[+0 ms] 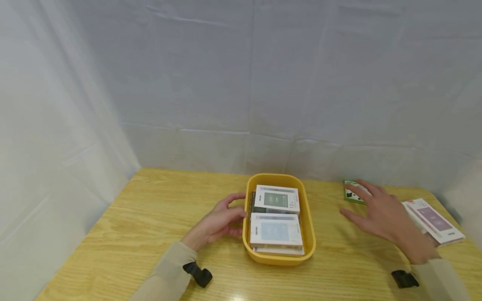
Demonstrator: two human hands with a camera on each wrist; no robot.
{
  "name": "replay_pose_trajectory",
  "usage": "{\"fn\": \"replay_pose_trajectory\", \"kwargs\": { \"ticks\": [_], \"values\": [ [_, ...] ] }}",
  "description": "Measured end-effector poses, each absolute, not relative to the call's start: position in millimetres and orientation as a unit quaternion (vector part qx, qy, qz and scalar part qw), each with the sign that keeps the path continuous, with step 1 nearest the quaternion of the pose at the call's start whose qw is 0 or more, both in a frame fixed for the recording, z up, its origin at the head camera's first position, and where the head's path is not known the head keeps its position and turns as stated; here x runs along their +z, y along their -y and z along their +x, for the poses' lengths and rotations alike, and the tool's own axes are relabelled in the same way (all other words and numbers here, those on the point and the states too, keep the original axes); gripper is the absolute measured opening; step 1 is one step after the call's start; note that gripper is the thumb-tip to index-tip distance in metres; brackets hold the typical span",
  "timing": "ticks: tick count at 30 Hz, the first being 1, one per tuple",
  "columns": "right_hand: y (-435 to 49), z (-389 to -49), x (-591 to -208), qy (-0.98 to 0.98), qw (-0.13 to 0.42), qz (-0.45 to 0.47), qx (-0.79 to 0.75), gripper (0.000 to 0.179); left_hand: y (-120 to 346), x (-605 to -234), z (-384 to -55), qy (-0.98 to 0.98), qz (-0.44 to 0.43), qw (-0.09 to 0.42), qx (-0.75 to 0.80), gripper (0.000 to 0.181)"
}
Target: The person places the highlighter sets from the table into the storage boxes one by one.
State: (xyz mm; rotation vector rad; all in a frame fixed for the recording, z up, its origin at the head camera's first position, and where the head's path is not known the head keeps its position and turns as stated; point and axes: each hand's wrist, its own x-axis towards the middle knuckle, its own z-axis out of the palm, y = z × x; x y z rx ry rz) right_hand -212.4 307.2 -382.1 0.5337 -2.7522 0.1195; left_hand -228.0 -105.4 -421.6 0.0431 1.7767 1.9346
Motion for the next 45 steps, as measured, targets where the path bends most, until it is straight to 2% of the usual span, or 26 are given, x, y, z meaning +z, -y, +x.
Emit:
{"fn": "replay_pose_trajectory", "kwargs": {
  "ticks": [10, 15, 19, 34, 41, 45],
  "values": [
    [-329.3, -210.3, -388.9, 0.970, 0.167, 0.175, 0.031, 0.069, 106.0, -421.1, -227.1, -0.651, 0.019, 0.255, 0.715, 0.065],
    [-338.0, -207.9, -391.8, 0.982, 0.123, 0.141, 0.027, 0.072, 105.9, -421.2, -227.2, -0.649, 0.021, 0.255, 0.716, 0.064],
    [-345.1, -207.9, -394.2, 0.986, 0.108, 0.126, 0.030, 0.073, 106.1, -421.3, -227.7, -0.650, 0.019, 0.254, 0.716, 0.063],
    [-378.9, -206.2, -404.7, 0.988, 0.118, 0.098, 0.004, 0.077, 105.4, -422.8, -227.3, -0.645, 0.025, 0.253, 0.721, 0.064],
    [-391.9, -206.9, -407.4, 0.991, 0.105, 0.083, 0.011, 0.079, 105.4, -423.1, -227.5, -0.644, 0.024, 0.252, 0.722, 0.063],
    [-399.8, -208.9, -411.6, 0.988, 0.125, 0.089, 0.018, 0.077, 105.9, -423.1, -227.1, -0.645, 0.025, 0.253, 0.720, 0.063]
  ]
}}
